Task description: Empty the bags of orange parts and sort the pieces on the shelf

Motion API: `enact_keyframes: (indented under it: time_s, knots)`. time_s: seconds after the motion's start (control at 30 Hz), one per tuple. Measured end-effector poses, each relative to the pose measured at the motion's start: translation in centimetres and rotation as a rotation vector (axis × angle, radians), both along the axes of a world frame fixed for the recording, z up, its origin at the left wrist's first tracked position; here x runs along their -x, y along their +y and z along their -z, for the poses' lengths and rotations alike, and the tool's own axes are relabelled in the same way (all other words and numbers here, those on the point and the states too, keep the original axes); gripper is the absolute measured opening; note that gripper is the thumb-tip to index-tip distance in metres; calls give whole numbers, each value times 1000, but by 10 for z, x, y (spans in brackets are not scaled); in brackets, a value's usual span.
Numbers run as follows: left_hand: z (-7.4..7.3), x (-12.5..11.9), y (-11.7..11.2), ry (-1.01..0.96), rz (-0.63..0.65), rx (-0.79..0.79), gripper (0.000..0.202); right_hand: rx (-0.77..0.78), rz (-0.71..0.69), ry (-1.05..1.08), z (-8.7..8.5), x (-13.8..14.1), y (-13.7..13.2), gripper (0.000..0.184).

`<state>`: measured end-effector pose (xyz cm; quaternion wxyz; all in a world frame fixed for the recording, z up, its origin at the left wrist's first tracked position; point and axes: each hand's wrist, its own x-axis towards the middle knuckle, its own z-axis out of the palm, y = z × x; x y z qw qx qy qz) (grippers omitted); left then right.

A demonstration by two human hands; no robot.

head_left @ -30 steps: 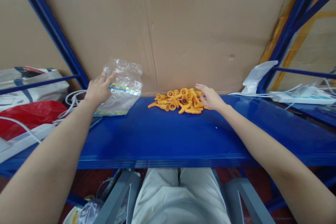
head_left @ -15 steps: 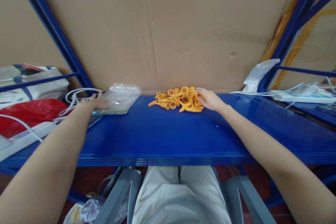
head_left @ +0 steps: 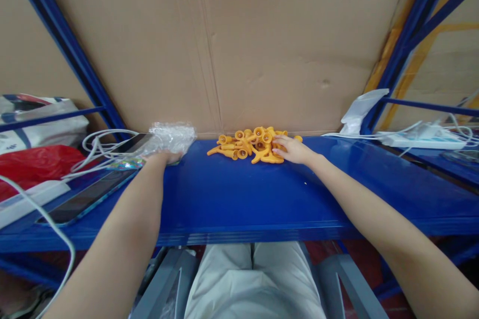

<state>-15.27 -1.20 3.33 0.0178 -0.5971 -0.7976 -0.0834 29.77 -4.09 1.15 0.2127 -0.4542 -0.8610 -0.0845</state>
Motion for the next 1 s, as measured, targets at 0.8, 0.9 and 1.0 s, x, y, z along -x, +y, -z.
enact_keyframes:
  time_s: [0.8,0.9,1.0]
  knots:
    - [-29,-84,11,51,121,-261,56,-138,44,-10,5,39,-18,60]
    - [-41,-120,11,23,444,-234,48,-129,42,6,4,38,-19,61]
    - [-45,-154,2,24,798,-164,38,-103,41,13,2,38,-21,59]
